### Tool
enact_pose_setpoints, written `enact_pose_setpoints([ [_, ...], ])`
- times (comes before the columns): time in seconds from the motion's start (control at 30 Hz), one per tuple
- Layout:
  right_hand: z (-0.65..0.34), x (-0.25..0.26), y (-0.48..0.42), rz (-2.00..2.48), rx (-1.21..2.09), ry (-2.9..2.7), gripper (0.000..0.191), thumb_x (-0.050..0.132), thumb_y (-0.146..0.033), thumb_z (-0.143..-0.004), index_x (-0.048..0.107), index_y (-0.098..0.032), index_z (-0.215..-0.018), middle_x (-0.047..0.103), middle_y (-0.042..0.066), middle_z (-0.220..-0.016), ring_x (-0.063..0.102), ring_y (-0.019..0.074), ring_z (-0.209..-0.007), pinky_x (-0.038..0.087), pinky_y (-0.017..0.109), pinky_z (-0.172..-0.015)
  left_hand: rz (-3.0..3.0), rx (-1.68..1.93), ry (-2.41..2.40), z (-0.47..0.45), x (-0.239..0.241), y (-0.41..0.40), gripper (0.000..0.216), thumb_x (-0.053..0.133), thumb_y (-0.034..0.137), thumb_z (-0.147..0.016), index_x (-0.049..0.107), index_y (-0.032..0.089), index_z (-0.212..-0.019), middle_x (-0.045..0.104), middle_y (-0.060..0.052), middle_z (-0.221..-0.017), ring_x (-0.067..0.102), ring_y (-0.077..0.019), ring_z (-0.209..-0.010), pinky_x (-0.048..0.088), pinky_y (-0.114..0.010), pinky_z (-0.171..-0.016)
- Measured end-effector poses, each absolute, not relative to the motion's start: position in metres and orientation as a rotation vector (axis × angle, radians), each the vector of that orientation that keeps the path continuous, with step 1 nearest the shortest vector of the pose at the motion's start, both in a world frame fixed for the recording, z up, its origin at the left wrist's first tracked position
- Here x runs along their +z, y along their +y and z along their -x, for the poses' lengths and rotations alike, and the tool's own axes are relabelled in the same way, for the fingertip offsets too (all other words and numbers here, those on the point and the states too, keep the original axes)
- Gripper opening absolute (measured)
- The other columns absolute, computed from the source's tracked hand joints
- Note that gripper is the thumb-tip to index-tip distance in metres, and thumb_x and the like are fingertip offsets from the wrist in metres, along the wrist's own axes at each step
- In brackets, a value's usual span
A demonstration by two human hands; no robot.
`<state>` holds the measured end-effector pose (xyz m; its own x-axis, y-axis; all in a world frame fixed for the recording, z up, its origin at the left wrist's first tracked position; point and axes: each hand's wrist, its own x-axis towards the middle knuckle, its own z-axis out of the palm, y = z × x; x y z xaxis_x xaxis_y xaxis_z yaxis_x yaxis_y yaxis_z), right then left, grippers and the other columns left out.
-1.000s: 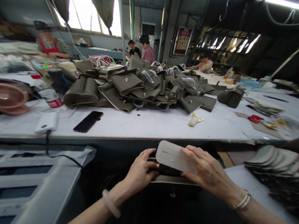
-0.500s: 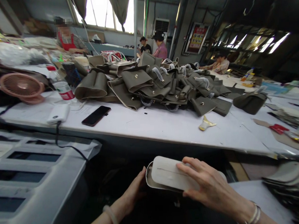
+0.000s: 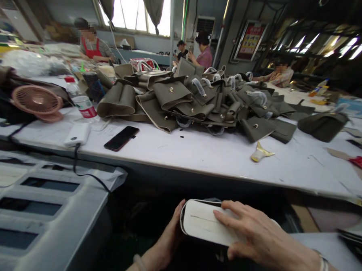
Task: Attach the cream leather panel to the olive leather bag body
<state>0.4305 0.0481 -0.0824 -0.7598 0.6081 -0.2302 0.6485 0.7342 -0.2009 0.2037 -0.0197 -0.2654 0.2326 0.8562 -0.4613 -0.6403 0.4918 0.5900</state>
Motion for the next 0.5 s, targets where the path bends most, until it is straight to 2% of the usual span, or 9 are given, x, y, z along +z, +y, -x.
enact_pose_setpoints([
  [0.1, -0.436, -0.092, 0.048, -0.978, -0.358, 2.856, 0.053, 0.066, -0.052, -0.085, 0.054, -0.032, -0.134, 0.054, 0.013, -0.135, 0.060, 0.0339, -0.115, 0.055, 0.053, -0.096, -0.307, 1.043, 0.838, -0.203, -0.262, -0.021, 0.068, 0.045, 0.068, -0.089, 0.042, 0.031, -0.146, 0.048, -0.006, -0.151, 0.039, -0.0322, -0.139, 0.031, -0.051, -0.112],
  [0.2, -0.439, -0.097, 0.048, -1.027, -0.365, 2.898, 0.036, 0.047, -0.042, -0.098, 0.053, -0.037, -0.133, 0.053, 0.010, -0.136, 0.061, 0.0286, -0.115, 0.056, 0.049, -0.096, -0.331, 1.004, 0.826, -0.202, -0.254, -0.022, 0.069, 0.042, 0.071, -0.088, 0.044, 0.031, -0.145, 0.052, -0.007, -0.148, 0.041, -0.0334, -0.138, 0.030, -0.053, -0.112],
  [0.33, -0.436, -0.096, 0.051, -1.121, -0.398, 2.892, 0.031, 0.047, -0.033, -0.098, 0.059, -0.036, -0.127, 0.049, 0.010, -0.136, 0.061, 0.0260, -0.113, 0.056, 0.044, -0.095, -0.351, 0.960, 0.826, -0.201, -0.247, -0.020, 0.072, 0.040, 0.075, -0.087, 0.043, 0.033, -0.145, 0.055, -0.007, -0.145, 0.043, -0.0338, -0.137, 0.031, -0.054, -0.111],
  [0.5, -0.429, -0.088, 0.055, -1.052, -0.536, 2.784, 0.026, 0.048, -0.031, -0.097, 0.060, -0.034, -0.120, 0.053, 0.008, -0.119, 0.060, 0.0233, -0.100, 0.056, 0.043, -0.087, -0.392, 0.935, 0.834, -0.199, -0.242, -0.020, 0.075, 0.037, 0.077, -0.086, 0.043, 0.032, -0.145, 0.055, -0.008, -0.145, 0.043, -0.0345, -0.137, 0.031, -0.054, -0.110],
])
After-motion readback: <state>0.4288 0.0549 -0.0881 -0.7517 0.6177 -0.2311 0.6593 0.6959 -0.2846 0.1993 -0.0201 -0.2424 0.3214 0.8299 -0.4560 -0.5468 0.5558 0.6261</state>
